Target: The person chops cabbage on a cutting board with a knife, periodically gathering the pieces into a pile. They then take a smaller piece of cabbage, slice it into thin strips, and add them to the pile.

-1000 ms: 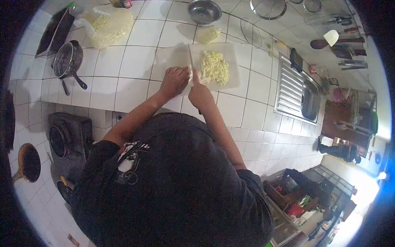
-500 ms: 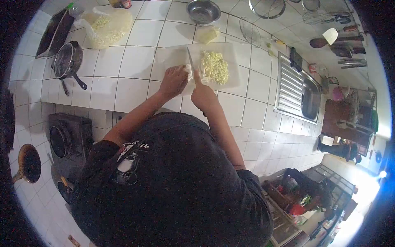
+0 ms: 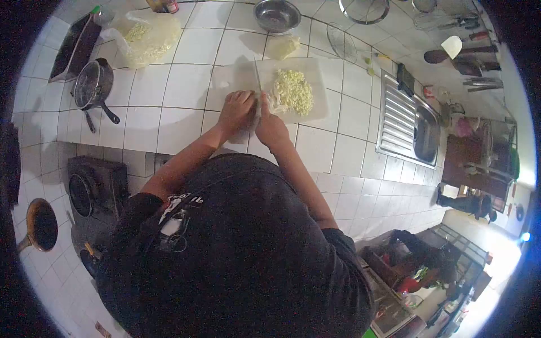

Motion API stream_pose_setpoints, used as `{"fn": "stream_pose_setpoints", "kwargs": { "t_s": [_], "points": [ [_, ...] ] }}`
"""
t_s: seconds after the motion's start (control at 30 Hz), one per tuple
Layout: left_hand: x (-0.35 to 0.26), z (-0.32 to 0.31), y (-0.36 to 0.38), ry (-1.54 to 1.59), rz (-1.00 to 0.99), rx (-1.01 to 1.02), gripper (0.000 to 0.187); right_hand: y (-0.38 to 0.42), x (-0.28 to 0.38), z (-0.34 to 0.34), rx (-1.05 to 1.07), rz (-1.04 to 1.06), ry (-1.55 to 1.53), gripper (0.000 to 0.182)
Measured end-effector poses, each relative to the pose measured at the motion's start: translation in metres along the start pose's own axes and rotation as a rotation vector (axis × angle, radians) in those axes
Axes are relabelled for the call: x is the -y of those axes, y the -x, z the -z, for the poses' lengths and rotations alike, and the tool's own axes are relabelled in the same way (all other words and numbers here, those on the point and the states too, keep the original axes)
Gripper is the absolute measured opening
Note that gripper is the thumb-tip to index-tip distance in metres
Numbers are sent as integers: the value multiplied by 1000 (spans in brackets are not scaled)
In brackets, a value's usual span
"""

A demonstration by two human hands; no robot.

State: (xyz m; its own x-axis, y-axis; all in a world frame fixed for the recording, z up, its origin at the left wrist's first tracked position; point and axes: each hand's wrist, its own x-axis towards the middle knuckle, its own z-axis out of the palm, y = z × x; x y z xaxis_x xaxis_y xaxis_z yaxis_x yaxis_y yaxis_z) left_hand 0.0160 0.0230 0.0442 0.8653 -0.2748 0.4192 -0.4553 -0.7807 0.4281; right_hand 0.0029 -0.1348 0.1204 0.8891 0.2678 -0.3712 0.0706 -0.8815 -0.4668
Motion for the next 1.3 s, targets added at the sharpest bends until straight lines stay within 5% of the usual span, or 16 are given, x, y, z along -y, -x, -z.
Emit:
{"fn": "stream_pose_setpoints", "kwargs": {
  "t_s": [0.1,0.7,0.8,1.03,1.1,1.3],
  "points": [
    [-2,-2,4,-6,10,-47,31,11,6,17,64,-6,-21,84],
    [-3,1,4,-9,9,-21,23,16,11,30,133,-36,-68,86],
    [-3,2,0,19,-7,-22,22,6,4,3,-29,21,-62,87],
    [1,-4,5,-55,47,-26,24,9,3,12,116,-1,-57,90],
    [9,-14,9,-92,-17,-30,22,-2,-15,-16,-43,19,-57,81],
    [-2,5,8,1,22,-71,22,13,11,20,125,-56,-94,85]
  ]
}}
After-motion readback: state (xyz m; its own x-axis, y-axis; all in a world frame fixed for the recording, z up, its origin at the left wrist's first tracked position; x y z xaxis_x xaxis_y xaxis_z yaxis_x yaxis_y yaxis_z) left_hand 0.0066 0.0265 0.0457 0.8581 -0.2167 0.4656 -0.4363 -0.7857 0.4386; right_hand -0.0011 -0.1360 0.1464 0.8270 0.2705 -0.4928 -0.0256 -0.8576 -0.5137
